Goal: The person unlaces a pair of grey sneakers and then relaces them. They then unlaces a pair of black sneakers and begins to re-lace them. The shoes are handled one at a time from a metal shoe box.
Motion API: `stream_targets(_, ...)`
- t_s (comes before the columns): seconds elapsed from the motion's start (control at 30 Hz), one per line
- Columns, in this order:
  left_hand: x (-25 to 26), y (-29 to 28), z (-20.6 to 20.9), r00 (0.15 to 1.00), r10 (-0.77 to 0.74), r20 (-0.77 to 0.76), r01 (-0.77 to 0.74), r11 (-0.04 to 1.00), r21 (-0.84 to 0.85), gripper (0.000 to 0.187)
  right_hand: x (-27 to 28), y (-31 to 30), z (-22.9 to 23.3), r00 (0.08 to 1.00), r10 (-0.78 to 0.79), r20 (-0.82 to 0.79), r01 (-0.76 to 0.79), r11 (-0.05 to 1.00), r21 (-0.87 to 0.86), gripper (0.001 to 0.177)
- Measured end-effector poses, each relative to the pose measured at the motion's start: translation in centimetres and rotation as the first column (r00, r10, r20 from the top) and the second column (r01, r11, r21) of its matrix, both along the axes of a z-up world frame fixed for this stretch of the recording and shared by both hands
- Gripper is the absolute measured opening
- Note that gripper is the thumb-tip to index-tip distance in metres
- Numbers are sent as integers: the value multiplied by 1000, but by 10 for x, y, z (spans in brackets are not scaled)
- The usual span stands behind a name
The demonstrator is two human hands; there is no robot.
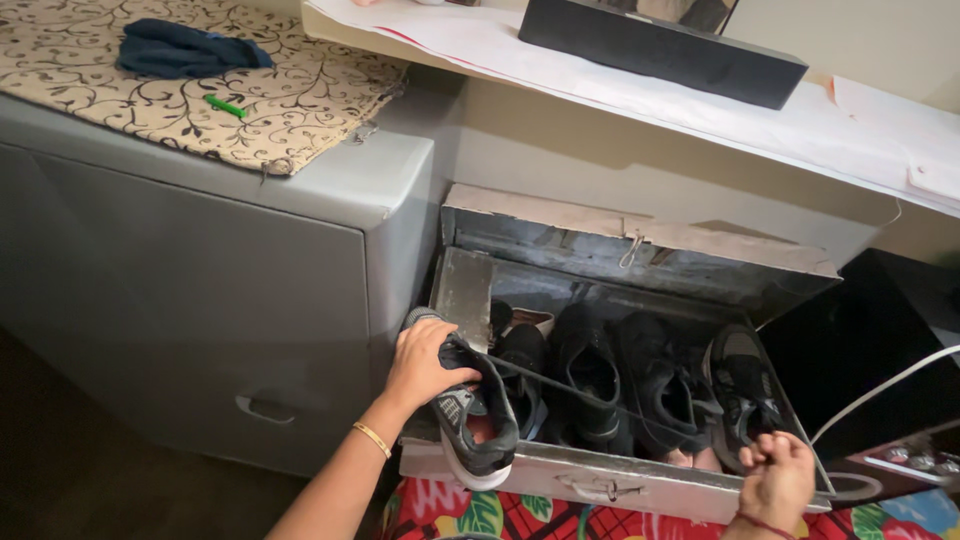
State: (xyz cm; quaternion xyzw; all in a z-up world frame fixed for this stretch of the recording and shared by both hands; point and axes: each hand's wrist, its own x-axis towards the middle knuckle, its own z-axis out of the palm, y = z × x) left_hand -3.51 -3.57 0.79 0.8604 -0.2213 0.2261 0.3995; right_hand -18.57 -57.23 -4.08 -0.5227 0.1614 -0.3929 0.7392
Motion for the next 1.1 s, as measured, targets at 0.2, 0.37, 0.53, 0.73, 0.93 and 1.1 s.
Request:
stream_targets(0.2,2,5,-6,998,-54,21,53,998,29,62,12,80,37,630,300,-716,-564,810,-157,16)
stream_targets(0.37,3,6,-15,997,-71,37,73,997,-28,44,46,176,55,317,513,-798,-947,208,-243,24)
stream_targets(0.53,2,9,-18,994,-101,50,106,990,-98,46,107,273,50,760,406,-507,-636,309,-707,23)
stream_targets(0.73,3,10,-20,993,-109,54,113,990,-82,45,149,326,28,716,468,-518,-680,300,-669,23)
stream_targets(0.93,3,9,-20,993,-115,36,118,988,-96,46,146,321,32,561,478,-676,-823,415,-389,20)
stream_targets(1.1,3,9,-19,993,-106,47,111,988,-104,45,146,320,30,635,427,-644,-772,341,-536,16)
